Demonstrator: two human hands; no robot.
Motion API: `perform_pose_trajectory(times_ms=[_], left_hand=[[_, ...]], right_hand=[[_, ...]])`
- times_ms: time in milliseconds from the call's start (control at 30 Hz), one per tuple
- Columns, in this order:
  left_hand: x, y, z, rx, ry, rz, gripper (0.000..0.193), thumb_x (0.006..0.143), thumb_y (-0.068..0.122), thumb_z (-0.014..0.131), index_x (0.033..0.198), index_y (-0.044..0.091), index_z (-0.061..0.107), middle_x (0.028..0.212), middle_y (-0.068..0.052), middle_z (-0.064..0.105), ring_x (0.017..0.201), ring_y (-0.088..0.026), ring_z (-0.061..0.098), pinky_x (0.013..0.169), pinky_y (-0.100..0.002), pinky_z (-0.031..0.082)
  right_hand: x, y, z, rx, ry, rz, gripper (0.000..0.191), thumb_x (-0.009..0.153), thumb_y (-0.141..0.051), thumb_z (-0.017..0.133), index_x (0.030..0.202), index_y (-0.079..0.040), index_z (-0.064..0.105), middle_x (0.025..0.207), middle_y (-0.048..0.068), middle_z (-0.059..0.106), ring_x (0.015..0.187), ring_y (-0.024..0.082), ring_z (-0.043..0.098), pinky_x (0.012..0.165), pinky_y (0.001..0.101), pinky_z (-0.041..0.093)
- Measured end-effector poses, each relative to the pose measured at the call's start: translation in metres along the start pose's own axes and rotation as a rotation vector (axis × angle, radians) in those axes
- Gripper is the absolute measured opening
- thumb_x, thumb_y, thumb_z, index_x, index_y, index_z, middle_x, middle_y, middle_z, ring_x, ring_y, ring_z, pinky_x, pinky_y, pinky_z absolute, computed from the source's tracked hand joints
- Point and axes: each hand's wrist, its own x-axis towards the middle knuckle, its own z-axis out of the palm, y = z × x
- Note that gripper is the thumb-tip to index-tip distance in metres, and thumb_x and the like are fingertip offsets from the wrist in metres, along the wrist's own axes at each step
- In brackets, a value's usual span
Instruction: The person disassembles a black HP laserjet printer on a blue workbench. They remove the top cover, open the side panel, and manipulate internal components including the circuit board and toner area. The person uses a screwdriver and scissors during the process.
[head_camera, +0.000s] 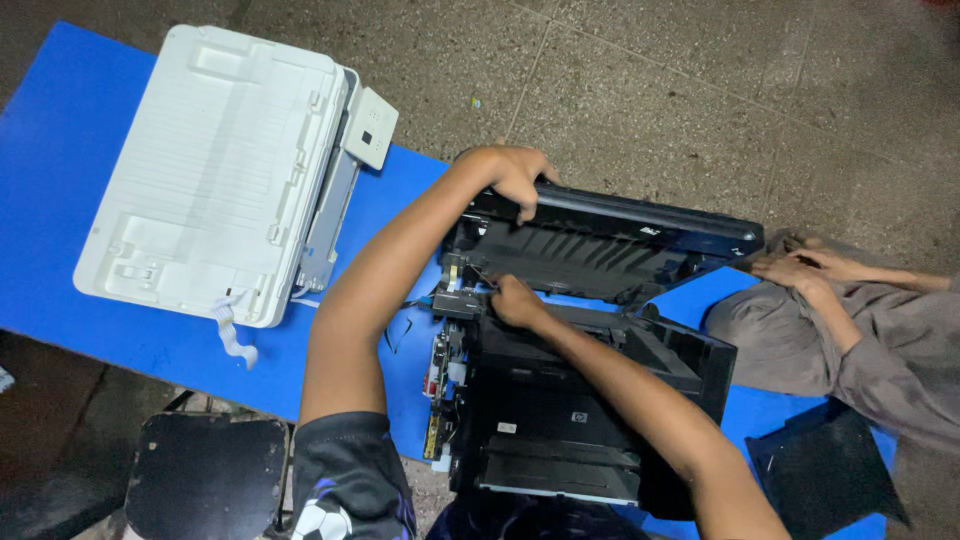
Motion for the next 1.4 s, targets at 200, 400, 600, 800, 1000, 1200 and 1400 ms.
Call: perform_pose_trajectory(times_ms=[200, 400, 600, 800, 1000, 1200, 1400], left_hand=[[-0.003, 0.002, -0.002, 0.009, 0.005, -0.027, 0.092, 0.049, 0.027, 0.085, 0.139, 0.031, 0.064, 0.131, -0.004, 0.07, 0.129, -0.03, 0.059, 0.116, -0.072, 0.02], [0.003, -0.001, 0.001, 0.015, 0.002, -0.005, 0.092, 0.049, 0.029, 0.085, 0.138, 0.032, 0.065, 0.132, -0.007, 0.07, 0.13, -0.031, 0.061, 0.118, -0.068, 0.022], [0.008, 0.0, 0.001, 0.016, -0.018, -0.042, 0.09, 0.05, 0.026, 0.084, 0.137, 0.039, 0.065, 0.135, -0.005, 0.067, 0.133, -0.033, 0.055, 0.117, -0.075, 0.01], [0.005, -0.002, 0.003, 0.003, -0.01, -0.025, 0.084, 0.05, 0.025, 0.084, 0.132, 0.039, 0.069, 0.129, -0.004, 0.071, 0.129, -0.033, 0.058, 0.115, -0.076, 0.015], [0.015, -0.012, -0.002, -0.063, -0.038, 0.008, 0.066, 0.053, 0.024, 0.082, 0.118, 0.03, 0.077, 0.111, -0.001, 0.079, 0.113, -0.027, 0.07, 0.115, -0.072, 0.02], [0.023, -0.018, 0.0, -0.083, -0.035, 0.037, 0.061, 0.052, 0.021, 0.085, 0.113, 0.019, 0.079, 0.102, -0.007, 0.079, 0.093, -0.025, 0.074, 0.082, -0.041, 0.059], [0.022, -0.016, 0.002, -0.117, -0.048, 0.063, 0.064, 0.051, 0.02, 0.085, 0.115, 0.02, 0.077, 0.101, -0.007, 0.079, 0.092, -0.024, 0.075, 0.083, -0.04, 0.06]], right_hand=[[0.017, 0.038, 0.018, 0.169, -0.072, 0.205, 0.032, 0.098, -0.018, 0.057, 0.125, -0.005, 0.07, 0.099, 0.027, 0.075, 0.091, 0.038, 0.07, 0.082, 0.0472, 0.053], [0.006, 0.028, 0.018, 0.187, 0.061, 0.051, 0.039, 0.092, -0.009, 0.059, 0.131, -0.007, 0.067, 0.122, 0.02, 0.073, 0.111, 0.029, 0.069, 0.098, 0.0365, 0.05], [-0.006, 0.007, 0.009, 0.198, 0.134, 0.029, 0.043, 0.093, -0.006, 0.057, 0.135, -0.011, 0.067, 0.13, 0.019, 0.07, 0.118, 0.03, 0.067, 0.102, 0.0353, 0.048], [-0.013, -0.002, 0.006, 0.166, 0.103, 0.119, 0.044, 0.094, -0.008, 0.058, 0.136, -0.017, 0.066, 0.131, 0.017, 0.069, 0.117, 0.029, 0.068, 0.101, 0.0344, 0.049], [-0.013, 0.007, 0.008, 0.185, 0.121, -0.021, 0.046, 0.095, -0.007, 0.057, 0.14, -0.014, 0.063, 0.133, 0.019, 0.068, 0.123, 0.029, 0.066, 0.105, 0.035, 0.047], [-0.011, 0.012, 0.011, 0.197, 0.125, 0.051, 0.045, 0.094, -0.006, 0.059, 0.138, -0.014, 0.064, 0.136, 0.018, 0.067, 0.124, 0.028, 0.064, 0.107, 0.0332, 0.044], [-0.007, 0.014, 0.014, 0.273, 0.149, 0.108, 0.043, 0.094, -0.006, 0.061, 0.135, -0.013, 0.067, 0.132, 0.017, 0.07, 0.122, 0.025, 0.066, 0.107, 0.0323, 0.045]])
